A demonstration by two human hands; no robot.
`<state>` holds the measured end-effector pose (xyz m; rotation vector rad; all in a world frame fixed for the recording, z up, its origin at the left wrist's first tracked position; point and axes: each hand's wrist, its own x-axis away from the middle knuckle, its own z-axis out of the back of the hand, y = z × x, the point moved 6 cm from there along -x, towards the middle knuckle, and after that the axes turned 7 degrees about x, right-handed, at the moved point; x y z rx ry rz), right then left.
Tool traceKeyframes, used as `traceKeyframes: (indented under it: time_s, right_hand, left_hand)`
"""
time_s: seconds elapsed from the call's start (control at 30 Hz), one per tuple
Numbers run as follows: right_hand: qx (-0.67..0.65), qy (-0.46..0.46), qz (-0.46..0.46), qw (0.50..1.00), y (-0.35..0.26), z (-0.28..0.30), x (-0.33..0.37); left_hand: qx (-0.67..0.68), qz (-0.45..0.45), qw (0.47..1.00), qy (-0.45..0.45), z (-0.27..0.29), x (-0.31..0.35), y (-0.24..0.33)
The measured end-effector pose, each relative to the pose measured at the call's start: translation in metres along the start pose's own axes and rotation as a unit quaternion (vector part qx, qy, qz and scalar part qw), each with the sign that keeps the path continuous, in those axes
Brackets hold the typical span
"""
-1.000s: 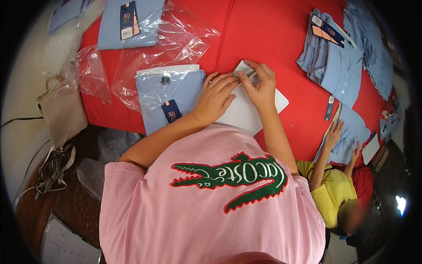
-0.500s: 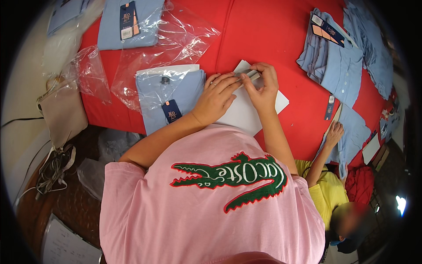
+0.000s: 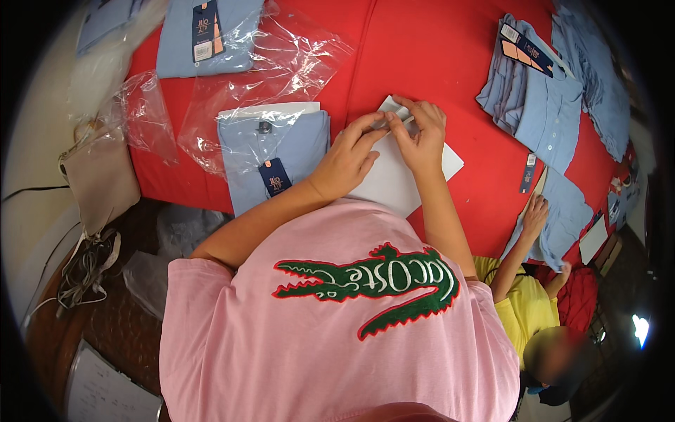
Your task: The person packages blue folded shirts by inserting them into plastic bags, using a small blue tool to trim or secure something on the collar, and then places cardboard inserts between the shirts.
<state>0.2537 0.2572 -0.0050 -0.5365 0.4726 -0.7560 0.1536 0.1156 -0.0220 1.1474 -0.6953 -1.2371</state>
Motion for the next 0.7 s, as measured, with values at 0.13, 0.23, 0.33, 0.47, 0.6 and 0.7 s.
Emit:
traceKeyframes:
  time_s: [0.13,0.23,0.33,0.47,0.6,0.7]
  right_hand:
    - [0.004,-0.001,0.009,1.000,0.001,0.000,-0.001]
    - [0.008,0.009,0.016,1.000,0.002,0.000,0.000]
    - [-0.005,0.030,0.015,0.999,0.003,0.002,0.003]
    - [-0.012,0.056,0.012,0.998,0.002,0.006,0.006]
    - [-0.032,0.054,-0.003,0.998,0.013,0.003,0.008]
    - [-0.028,0.018,-0.017,0.999,0.016,-0.002,0.008]
  left_hand:
    - [0.001,0.058,0.998,0.002,-0.002,0.002,-0.005]
    - [-0.023,0.059,0.998,0.001,-0.002,0.001,-0.005]
    - [-0.016,0.042,0.999,0.009,-0.003,0.003,-0.007]
    - [-0.056,0.013,0.998,0.008,-0.001,0.001,0.000]
    - [-0.091,-0.024,0.996,0.003,0.004,-0.003,0.008]
    - [0.011,0.054,0.998,-0.017,0.000,0.000,-0.004]
